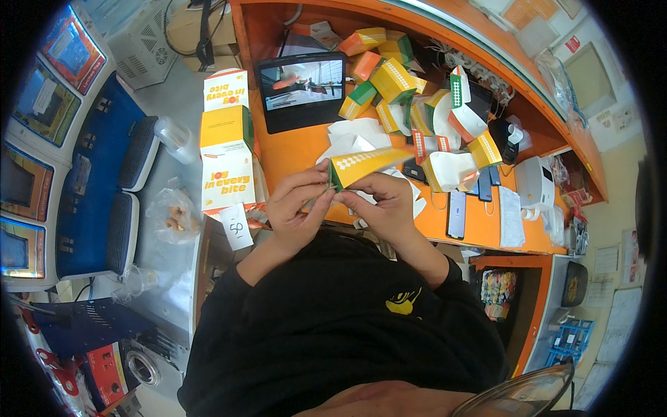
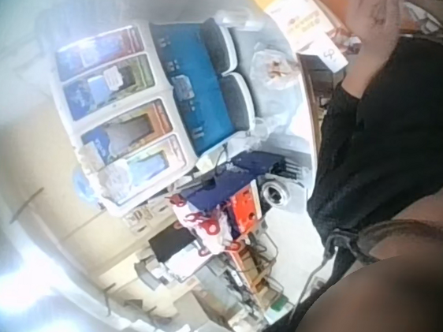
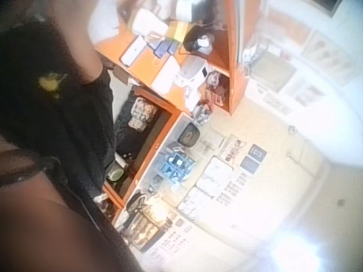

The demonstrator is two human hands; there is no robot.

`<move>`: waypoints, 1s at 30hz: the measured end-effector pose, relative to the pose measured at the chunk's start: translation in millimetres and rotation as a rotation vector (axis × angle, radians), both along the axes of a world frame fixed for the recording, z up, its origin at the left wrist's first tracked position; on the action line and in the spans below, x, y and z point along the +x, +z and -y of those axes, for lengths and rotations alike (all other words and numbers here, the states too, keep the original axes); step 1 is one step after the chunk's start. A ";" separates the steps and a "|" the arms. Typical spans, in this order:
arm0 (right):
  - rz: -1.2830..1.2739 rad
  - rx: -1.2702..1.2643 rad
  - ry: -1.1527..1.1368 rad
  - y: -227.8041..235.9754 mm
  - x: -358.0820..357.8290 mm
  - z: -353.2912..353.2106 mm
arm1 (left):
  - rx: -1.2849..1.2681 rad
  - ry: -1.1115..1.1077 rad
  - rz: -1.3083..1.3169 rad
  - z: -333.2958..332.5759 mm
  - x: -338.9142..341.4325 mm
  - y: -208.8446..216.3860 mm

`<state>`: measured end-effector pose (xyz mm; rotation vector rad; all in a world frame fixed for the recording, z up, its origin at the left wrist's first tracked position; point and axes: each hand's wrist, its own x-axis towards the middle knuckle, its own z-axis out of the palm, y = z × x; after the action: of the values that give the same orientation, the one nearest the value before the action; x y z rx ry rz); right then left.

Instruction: The person folds and assembles small printed paper boxes from flat pieces on a cluttered orange countertop. They repeatedly fold edges, tuck flaps, and form the box shape by hand, handling multiple units one at a time.

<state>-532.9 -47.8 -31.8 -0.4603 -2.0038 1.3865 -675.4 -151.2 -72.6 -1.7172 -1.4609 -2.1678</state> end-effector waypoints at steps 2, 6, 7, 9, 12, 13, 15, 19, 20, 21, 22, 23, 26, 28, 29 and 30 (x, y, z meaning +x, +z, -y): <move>-0.041 -0.003 -0.005 -0.6 -1.4 1.0 | 0.012 -0.089 -0.015 2.4 -4.5 -0.5; -0.077 0.026 0.012 -0.2 -7.9 4.7 | 0.033 -0.224 0.121 -1.4 -3.9 -9.0; -0.058 0.028 0.025 0.5 -9.2 6.1 | 0.045 -0.277 0.280 -3.8 0.0 -12.8; -0.045 0.233 0.117 2.9 -11.8 7.3 | -0.003 -0.309 0.400 -8.0 3.7 -20.6; -0.005 0.443 0.166 7.3 -13.4 7.8 | -0.114 -0.236 0.321 -9.6 3.8 -29.9; 0.011 0.593 0.108 9.4 -13.2 5.2 | -0.109 -0.211 0.314 -8.5 2.8 -31.4; -0.049 0.743 -0.224 11.9 -13.8 2.7 | -0.108 -0.202 0.318 -2.5 -0.6 -31.4; -0.202 0.522 -0.690 17.1 -8.1 -12.8 | -0.130 -0.145 0.232 6.3 -7.4 -23.7; -0.114 0.402 -0.608 18.9 -1.9 -16.2 | -0.096 -0.094 0.186 4.0 -7.4 -21.7; -0.017 0.257 -0.554 19.2 2.1 -18.8 | -0.138 -0.052 0.288 0.0 -6.8 -20.2; -0.056 0.401 -0.525 17.8 3.8 -19.5 | -0.135 -0.001 0.399 -7.1 -4.8 -19.4; -0.085 0.521 -0.522 16.0 5.4 -19.4 | -0.166 0.029 0.479 -11.7 -3.6 -18.9; -0.064 0.725 -0.390 7.2 3.5 -13.3 | -0.079 -0.257 0.559 -11.6 -5.3 -19.2; -0.010 0.756 -0.279 0.4 -0.9 -5.3 | -0.110 -0.404 0.671 -8.0 -4.8 -21.0; 0.019 0.750 -0.230 -2.6 -3.2 -1.1 | -0.094 -0.513 0.724 -6.5 -3.8 -22.1; 0.043 0.737 -0.174 -4.7 -4.4 1.8 | -0.164 -0.450 0.791 -6.1 -4.6 -22.9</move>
<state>-537.3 -49.6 -36.5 -0.3096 -2.2629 0.4693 -680.1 -145.1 -95.5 -1.3746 -1.4897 -3.3211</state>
